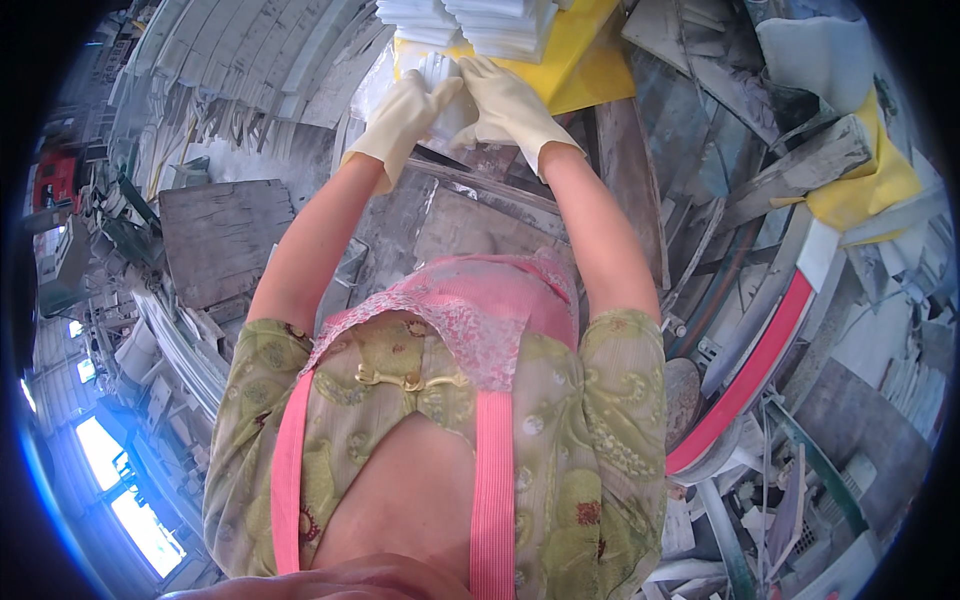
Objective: The person repeatedly picks up white rectangular tiles from a conveyor belt and stacks them onto a yellow platform. The person wears gloves and an apron while performing this repetitive stacking task in a factory setting.
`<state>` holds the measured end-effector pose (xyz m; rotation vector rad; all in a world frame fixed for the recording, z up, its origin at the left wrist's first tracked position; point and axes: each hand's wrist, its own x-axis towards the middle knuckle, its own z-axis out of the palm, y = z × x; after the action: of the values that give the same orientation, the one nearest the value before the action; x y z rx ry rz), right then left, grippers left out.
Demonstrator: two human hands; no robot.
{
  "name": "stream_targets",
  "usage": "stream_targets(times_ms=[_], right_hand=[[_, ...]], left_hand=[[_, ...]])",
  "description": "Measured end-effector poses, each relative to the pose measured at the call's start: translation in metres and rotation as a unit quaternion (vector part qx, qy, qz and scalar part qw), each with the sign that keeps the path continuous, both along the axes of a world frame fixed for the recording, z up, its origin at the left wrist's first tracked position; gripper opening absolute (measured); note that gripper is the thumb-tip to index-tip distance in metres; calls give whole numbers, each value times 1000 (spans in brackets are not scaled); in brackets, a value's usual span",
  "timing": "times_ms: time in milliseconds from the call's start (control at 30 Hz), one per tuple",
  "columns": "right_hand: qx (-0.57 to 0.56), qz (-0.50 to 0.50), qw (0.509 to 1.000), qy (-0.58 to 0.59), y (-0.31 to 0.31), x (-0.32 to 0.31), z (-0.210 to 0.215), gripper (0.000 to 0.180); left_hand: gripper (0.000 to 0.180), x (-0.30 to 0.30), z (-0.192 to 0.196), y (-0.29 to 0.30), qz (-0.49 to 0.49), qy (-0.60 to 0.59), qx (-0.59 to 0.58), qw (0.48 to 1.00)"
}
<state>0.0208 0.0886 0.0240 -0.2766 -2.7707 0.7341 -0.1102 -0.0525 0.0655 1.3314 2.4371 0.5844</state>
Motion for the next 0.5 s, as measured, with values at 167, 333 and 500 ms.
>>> stream_targets(times_ms=[167, 333, 500], right_hand=[[-107, 16, 993, 45, 2, -2, -2, 125], [-32, -23, 999, 17, 1, 2, -8, 120], [3, 41, 998, 42, 9, 19, -16, 102]], left_hand=[[74, 1, 0, 0, -17, 50, -7, 999], [77, -1, 3, -3, 13, -23, -2, 1000], [72, -5, -10, -7, 43, -128, 83, 987]])
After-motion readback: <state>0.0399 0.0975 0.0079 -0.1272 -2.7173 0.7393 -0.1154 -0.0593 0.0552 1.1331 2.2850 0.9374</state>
